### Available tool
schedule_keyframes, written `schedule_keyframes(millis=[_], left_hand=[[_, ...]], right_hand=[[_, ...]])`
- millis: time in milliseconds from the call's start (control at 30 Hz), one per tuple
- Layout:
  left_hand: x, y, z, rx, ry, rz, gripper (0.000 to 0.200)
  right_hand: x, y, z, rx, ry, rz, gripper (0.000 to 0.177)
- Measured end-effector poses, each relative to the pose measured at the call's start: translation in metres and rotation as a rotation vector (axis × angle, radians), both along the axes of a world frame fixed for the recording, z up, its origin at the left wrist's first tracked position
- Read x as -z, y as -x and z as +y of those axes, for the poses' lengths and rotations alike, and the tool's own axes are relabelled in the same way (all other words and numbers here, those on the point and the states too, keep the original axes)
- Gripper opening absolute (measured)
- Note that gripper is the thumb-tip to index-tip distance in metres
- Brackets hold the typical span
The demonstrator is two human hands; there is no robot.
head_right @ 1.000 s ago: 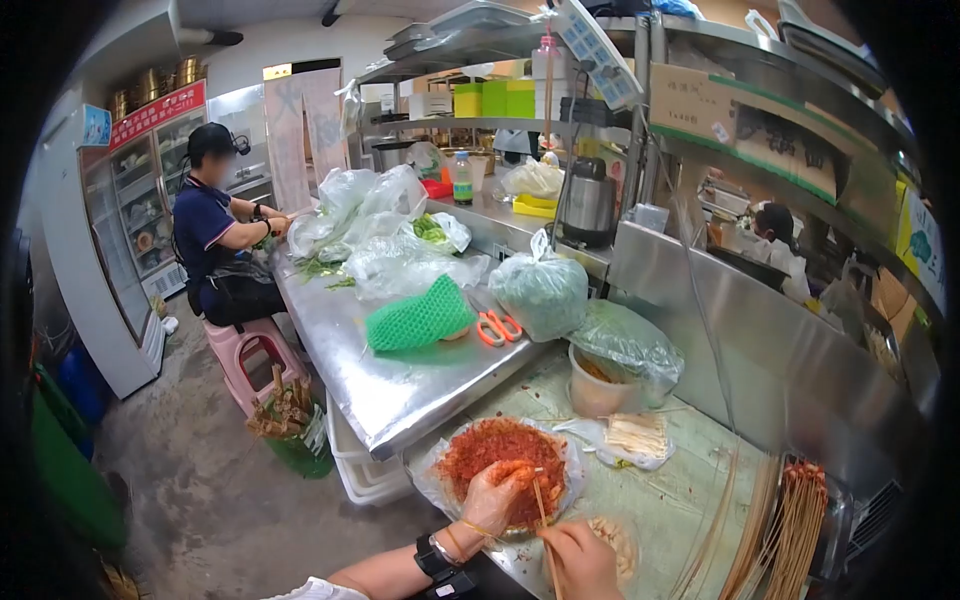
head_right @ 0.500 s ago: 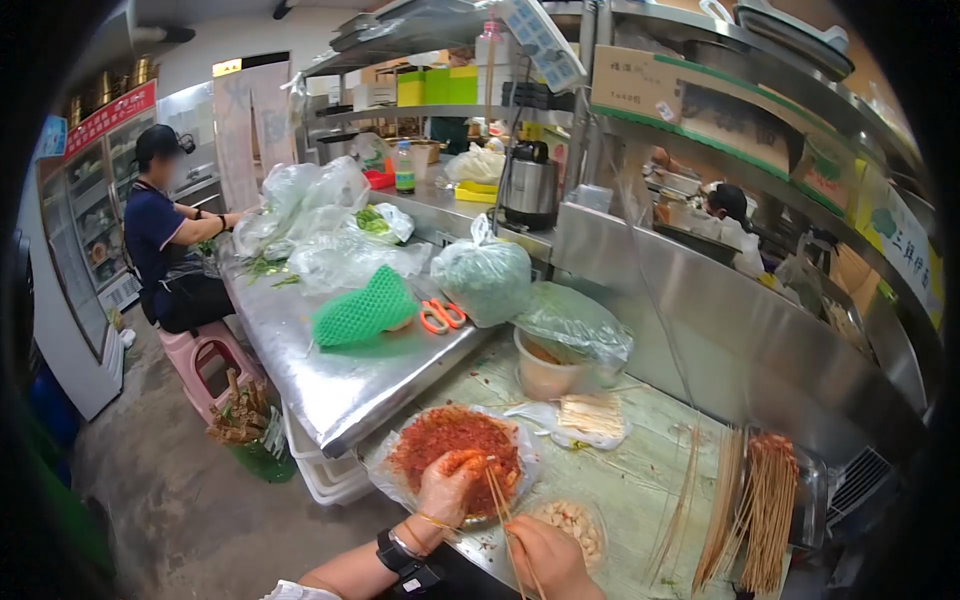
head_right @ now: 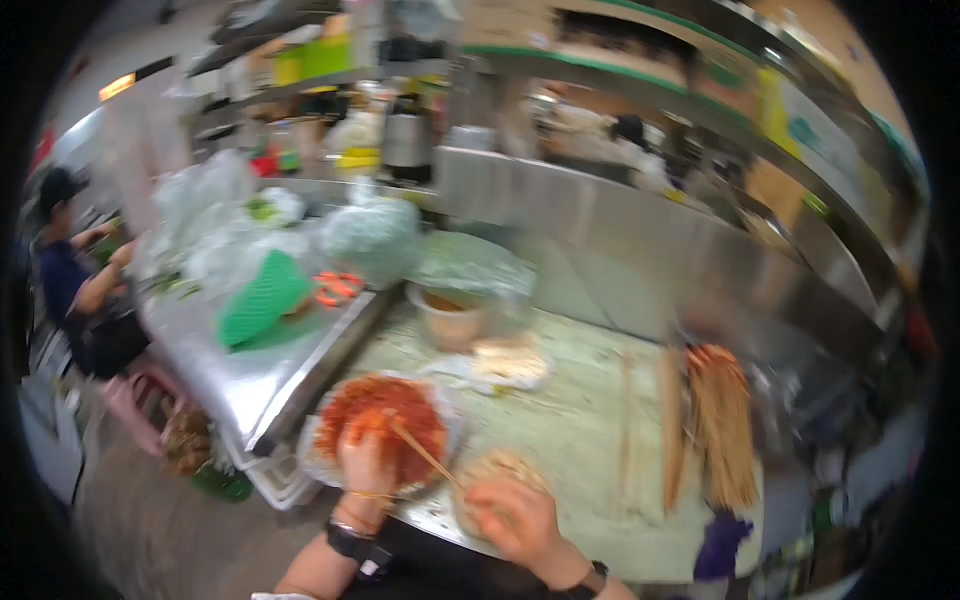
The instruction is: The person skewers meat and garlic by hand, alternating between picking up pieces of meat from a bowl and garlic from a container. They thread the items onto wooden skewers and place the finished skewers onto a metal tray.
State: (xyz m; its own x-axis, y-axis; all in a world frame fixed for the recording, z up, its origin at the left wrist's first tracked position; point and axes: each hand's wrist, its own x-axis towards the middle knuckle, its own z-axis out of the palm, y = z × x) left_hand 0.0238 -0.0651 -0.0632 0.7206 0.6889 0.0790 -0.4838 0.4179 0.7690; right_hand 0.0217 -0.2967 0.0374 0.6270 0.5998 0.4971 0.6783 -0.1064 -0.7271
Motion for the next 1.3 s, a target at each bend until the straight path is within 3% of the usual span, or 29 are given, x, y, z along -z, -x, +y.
schedule_keyframes(millis=[67, 133, 267, 400, 533, 733, 800, 867, 933, 1000, 1067, 1133, 1167, 1200, 1267, 1300], left_hand=[[-0.025, 0.004, -0.009, 0.044, 0.078, -0.012, 0.02], [-0.04, 0.007, -0.018, 0.116, 0.019, -0.031, 0.025], [-0.036, 0.009, -0.016, 0.113, -0.066, -0.064, 0.036], [-0.045, 0.018, -0.009, -0.009, -0.382, 0.069, 0.032], [-0.029, 0.017, 0.0, -0.005, -0.387, 0.106, 0.031], [-0.03, 0.017, -0.002, 0.025, -0.42, 0.08, 0.032], [-0.029, 0.017, -0.001, 0.022, -0.405, 0.08, 0.032], [-0.027, 0.016, 0.001, -0.002, -0.42, 0.083, 0.03], [-0.033, 0.014, -0.002, -0.014, -0.469, 0.151, 0.028], [-0.043, 0.018, -0.007, -0.047, -0.554, 0.249, 0.023], [-0.044, 0.022, -0.008, -0.033, -0.522, 0.209, 0.022], [-0.04, 0.019, -0.008, 0.005, -0.434, 0.156, 0.022], [-0.039, 0.019, -0.009, 0.054, -0.353, 0.088, 0.022], [-0.039, 0.02, -0.009, 0.051, -0.352, 0.084, 0.022], [-0.04, 0.021, -0.006, 0.063, -0.438, 0.122, 0.022], [-0.036, 0.021, -0.004, 0.051, -0.416, 0.139, 0.023]], right_hand=[[0.0, 0.004, -0.021, 0.204, -0.081, 0.14, 0.015], [-0.005, 0.004, -0.034, 0.22, -0.462, 0.755, 0.016], [0.003, -0.018, -0.095, 0.471, -0.792, 0.573, 0.02], [-0.007, -0.073, -0.176, 0.691, -1.038, 0.403, 0.029], [0.005, -0.148, -0.238, 0.802, -1.155, 0.397, 0.038], [0.051, -0.206, -0.268, 0.947, -1.402, 0.544, 0.051], [0.049, -0.196, -0.262, 0.822, -1.55, 0.733, 0.054], [0.048, -0.18, -0.265, 0.77, -1.513, 0.841, 0.046], [0.055, -0.168, -0.273, 0.486, -0.999, 0.839, 0.033], [0.023, -0.136, -0.245, 0.658, -0.752, 0.736, 0.019], [0.006, -0.118, -0.203, 0.647, -0.123, 0.7, 0.016], [0.015, -0.119, -0.172, 0.746, 0.277, 0.476, 0.02], [0.047, -0.133, -0.173, 0.822, 0.46, 0.128, 0.024], [0.047, -0.137, -0.163, 0.821, 0.459, 0.123, 0.024], [0.046, -0.15, -0.142, 0.909, 0.956, 0.178, 0.023], [0.058, -0.162, -0.138, 0.966, 0.949, 0.146, 0.021]])
